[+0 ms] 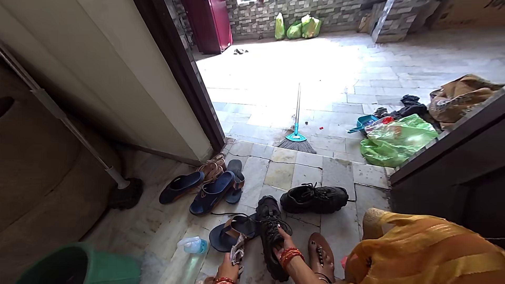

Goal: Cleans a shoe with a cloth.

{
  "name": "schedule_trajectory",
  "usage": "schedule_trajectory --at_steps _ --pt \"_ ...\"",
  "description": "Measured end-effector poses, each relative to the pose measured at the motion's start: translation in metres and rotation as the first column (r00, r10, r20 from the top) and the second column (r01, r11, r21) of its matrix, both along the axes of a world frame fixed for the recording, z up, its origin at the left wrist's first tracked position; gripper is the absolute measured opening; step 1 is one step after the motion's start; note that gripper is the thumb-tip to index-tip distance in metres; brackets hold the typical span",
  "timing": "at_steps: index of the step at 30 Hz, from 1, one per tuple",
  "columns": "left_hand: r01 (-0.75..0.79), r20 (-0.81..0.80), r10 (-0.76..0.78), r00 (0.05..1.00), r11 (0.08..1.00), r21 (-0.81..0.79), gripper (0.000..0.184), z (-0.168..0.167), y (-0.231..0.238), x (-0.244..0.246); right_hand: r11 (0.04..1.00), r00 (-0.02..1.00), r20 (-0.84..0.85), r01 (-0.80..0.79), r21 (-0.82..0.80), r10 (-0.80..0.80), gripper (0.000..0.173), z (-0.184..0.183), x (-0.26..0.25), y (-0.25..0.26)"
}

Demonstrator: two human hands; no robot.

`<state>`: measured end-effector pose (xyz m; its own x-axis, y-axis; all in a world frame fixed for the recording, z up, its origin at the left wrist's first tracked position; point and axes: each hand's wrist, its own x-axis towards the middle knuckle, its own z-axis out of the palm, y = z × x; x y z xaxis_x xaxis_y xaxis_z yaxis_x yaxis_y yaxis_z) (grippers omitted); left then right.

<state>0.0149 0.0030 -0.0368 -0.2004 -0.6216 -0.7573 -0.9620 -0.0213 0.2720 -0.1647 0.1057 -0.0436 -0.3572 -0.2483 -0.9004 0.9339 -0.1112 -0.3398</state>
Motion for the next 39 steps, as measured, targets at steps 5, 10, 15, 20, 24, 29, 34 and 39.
schedule_trajectory --at_steps 5,10,15,20,24,29,34,39 --pt "-0.092 -0.180 0.097 0.979 0.995 0.040 0.061 0.002 0.005 -0.022 0.557 0.539 -0.154 -0.761 0.332 0.828 0.080 -0.011 -0.007 0.011" --pt "-0.073 -0.313 0.115 0.943 0.987 0.141 0.058 -0.003 0.017 -0.048 0.131 0.136 -0.028 -0.844 0.520 0.990 0.061 -0.003 -0.012 0.003" --pt "-0.266 -0.522 0.403 0.752 0.910 0.318 0.046 0.035 0.017 -0.056 0.488 0.438 -0.215 -0.793 0.366 0.873 0.053 -0.002 -0.028 0.030" --pt "0.044 -0.566 0.083 0.821 0.977 0.207 0.044 0.074 0.006 -0.066 0.674 0.606 -0.302 -0.700 0.238 0.736 0.022 0.039 -0.022 0.030" --pt "0.195 -0.281 -0.269 0.921 0.944 -0.265 0.069 0.105 0.010 -0.077 0.846 0.798 -0.359 -0.531 -0.037 0.485 0.008 0.093 -0.020 0.021" --pt "-0.072 -0.499 -0.319 0.806 0.784 -0.616 0.033 0.155 0.026 -0.082 0.898 0.884 -0.415 -0.346 -0.274 0.214 0.014 0.157 -0.024 0.025" --pt "0.115 -0.407 -0.611 0.679 0.636 -0.763 0.052 0.183 0.052 -0.090 0.874 0.918 -0.396 -0.217 -0.435 0.031 0.028 0.180 -0.022 0.057" --pt "0.209 -0.229 -0.774 0.590 0.420 -0.883 0.054 0.159 0.078 -0.095 0.864 0.929 -0.368 -0.153 -0.479 -0.039 0.044 0.178 -0.012 0.085"
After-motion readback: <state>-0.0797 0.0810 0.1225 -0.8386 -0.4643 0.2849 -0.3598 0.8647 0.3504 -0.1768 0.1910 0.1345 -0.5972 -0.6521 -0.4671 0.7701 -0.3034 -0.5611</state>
